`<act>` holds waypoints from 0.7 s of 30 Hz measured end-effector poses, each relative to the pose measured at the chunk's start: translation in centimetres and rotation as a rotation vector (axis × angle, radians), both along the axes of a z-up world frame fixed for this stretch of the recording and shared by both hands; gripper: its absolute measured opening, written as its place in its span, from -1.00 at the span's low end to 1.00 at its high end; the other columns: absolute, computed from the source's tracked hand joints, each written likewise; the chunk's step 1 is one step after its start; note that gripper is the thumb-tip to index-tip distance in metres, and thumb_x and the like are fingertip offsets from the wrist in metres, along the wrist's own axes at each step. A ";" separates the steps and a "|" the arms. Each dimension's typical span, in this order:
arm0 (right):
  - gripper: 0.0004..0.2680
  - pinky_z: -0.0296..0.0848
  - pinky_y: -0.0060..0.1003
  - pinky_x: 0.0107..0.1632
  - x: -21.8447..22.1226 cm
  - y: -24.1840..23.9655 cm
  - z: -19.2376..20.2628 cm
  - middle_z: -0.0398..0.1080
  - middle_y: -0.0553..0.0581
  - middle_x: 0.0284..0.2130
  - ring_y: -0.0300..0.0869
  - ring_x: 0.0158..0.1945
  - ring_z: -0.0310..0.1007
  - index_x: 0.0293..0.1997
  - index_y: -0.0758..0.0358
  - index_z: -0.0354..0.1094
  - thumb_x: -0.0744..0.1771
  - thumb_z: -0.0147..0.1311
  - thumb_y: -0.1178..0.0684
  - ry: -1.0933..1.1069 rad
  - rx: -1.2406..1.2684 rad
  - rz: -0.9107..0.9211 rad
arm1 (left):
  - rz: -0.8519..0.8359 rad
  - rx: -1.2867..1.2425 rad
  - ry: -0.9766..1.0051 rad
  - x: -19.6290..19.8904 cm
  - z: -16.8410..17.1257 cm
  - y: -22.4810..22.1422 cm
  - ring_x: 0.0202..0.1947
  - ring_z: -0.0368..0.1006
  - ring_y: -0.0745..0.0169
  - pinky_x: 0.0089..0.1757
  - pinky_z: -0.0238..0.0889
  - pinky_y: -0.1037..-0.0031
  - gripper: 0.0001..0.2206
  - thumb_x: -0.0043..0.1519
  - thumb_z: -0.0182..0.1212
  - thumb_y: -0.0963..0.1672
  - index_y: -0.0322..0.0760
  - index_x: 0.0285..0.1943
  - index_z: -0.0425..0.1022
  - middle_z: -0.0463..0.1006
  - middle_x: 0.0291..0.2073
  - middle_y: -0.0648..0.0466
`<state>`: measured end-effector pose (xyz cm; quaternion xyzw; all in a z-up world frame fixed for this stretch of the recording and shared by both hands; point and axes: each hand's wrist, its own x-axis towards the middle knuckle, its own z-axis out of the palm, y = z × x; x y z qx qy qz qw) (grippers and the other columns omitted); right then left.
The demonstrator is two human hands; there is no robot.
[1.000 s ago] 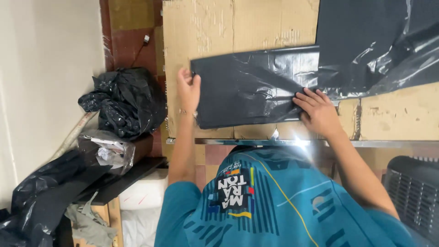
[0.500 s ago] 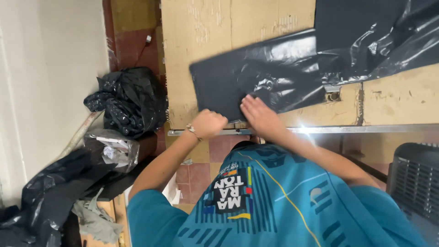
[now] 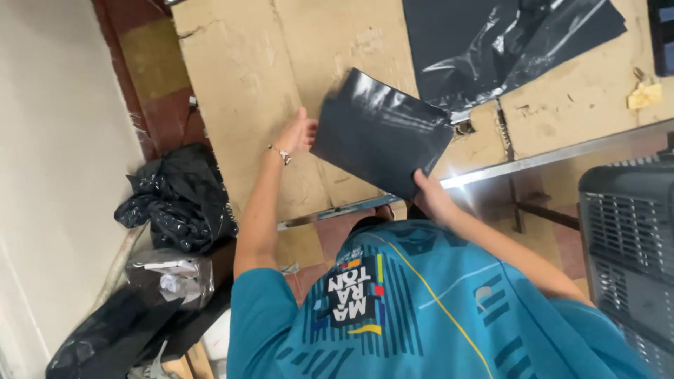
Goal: Folding plastic bags and placing them into a collection basket
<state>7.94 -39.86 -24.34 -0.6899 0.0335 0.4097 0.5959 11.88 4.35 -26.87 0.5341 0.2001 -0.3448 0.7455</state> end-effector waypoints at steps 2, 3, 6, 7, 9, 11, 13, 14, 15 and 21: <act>-0.77 0.58 -0.46 -0.50 2.4 4.2 10.7 0.44 -0.04 -0.41 -0.23 -0.52 0.58 -0.12 0.10 0.37 0.42 0.03 -0.21 0.383 0.236 -0.448 | 0.366 0.572 -0.265 -1.4 2.1 -1.9 -0.44 0.58 0.26 -0.40 0.49 0.53 -0.69 0.43 0.00 0.03 -0.17 0.16 0.45 0.65 -0.41 0.04; -0.77 0.58 -0.46 -0.50 2.6 4.1 11.1 0.44 -0.04 -0.41 -0.23 -0.52 0.58 -0.12 0.10 0.37 0.42 0.03 -0.21 0.383 0.241 -0.463 | 0.351 0.572 -0.268 -2.1 4.4 -4.1 -0.44 0.58 0.26 -0.40 0.49 0.53 -0.69 0.43 0.00 0.03 -0.17 0.16 0.45 0.65 -0.41 0.04; -0.80 0.55 -0.45 -0.52 4.1 2.6 10.8 0.32 -0.09 -0.50 -0.27 -0.56 0.54 -0.15 0.03 0.35 0.40 0.07 -0.22 0.492 0.228 -0.434 | 0.142 1.244 -0.257 -2.2 7.7 -8.3 -0.05 0.59 -0.06 -0.07 0.45 0.17 -0.50 0.24 0.26 0.21 -0.14 0.07 0.43 0.65 -0.15 -0.05; -0.73 0.57 -0.26 -0.23 4.7 1.3 9.9 0.36 0.07 -0.25 -0.16 -0.32 0.56 -0.02 0.15 0.33 0.37 0.15 -0.21 0.532 0.150 -0.336 | 0.136 1.362 -0.358 -2.1 6.6 -8.1 -0.11 0.54 0.03 -0.09 0.40 0.26 -0.59 0.23 0.31 0.17 -0.09 -0.04 0.45 0.55 -0.23 0.05; -0.63 0.59 -0.08 0.05 7.8 -1.7 10.0 0.39 0.23 0.01 -0.05 -0.08 0.58 0.12 0.26 0.31 0.35 0.23 -0.19 0.567 0.074 -0.227 | 0.141 1.484 -0.461 -3.4 7.7 -6.7 -0.17 0.49 0.12 -0.11 0.35 0.35 -0.68 0.23 0.36 0.13 -0.04 -0.15 0.47 0.44 -0.31 0.16; -0.85 0.39 -0.11 0.22 14.0 -5.5 11.8 0.58 0.01 -0.10 -0.07 0.08 0.55 -0.24 -0.04 0.59 0.30 0.31 -0.18 -0.370 -0.127 0.056 | 0.053 1.566 -0.417 -4.1 11.6 -4.4 -0.15 0.47 -0.09 -0.07 0.34 0.19 -0.69 0.20 0.38 0.11 -0.11 -0.21 0.55 0.46 -0.30 0.01; -0.87 0.42 -0.09 0.13 22.8 -9.3 14.8 0.53 0.13 -0.06 0.01 0.05 0.53 -0.19 0.11 0.47 0.39 0.20 -0.07 -0.680 -0.195 -0.083 | 0.010 1.747 -0.299 -5.7 9.2 1.3 -0.14 0.47 -0.07 -0.11 0.37 0.17 -0.69 0.18 0.40 0.13 -0.02 -0.19 0.57 0.47 -0.27 0.08; -0.85 0.46 -0.07 0.04 26.7 -11.4 16.1 0.48 0.25 -0.03 0.09 0.03 0.51 -0.15 0.26 0.35 0.49 0.09 0.03 -0.985 -0.269 -0.220 | -0.036 1.918 -0.168 -7.2 8.0 4.0 -0.14 0.48 -0.04 -0.14 0.39 0.16 -0.69 0.15 0.41 0.16 0.06 -0.17 0.60 0.49 -0.24 0.15; -0.85 0.46 -0.07 0.04 30.9 -13.4 14.3 0.48 0.25 -0.03 0.09 0.03 0.51 -0.15 0.26 0.35 0.49 0.09 0.03 -0.974 -0.270 -0.220 | -0.048 1.918 -0.162 -6.0 10.7 1.7 -0.14 0.48 -0.04 -0.14 0.39 0.16 -0.69 0.15 0.41 0.16 0.06 -0.17 0.60 0.49 -0.24 0.15; -0.65 0.28 -0.07 -0.01 51.7 -18.1 6.6 0.29 0.24 -0.12 0.03 -0.08 0.27 0.01 0.35 0.21 0.22 0.16 0.01 -0.904 -0.481 -0.272 | 0.025 1.845 -0.458 7.5 20.0 -20.7 -0.26 0.40 -0.16 -0.29 0.21 0.02 -0.52 -0.08 0.48 0.17 -0.15 -0.31 0.45 0.51 -0.34 -0.01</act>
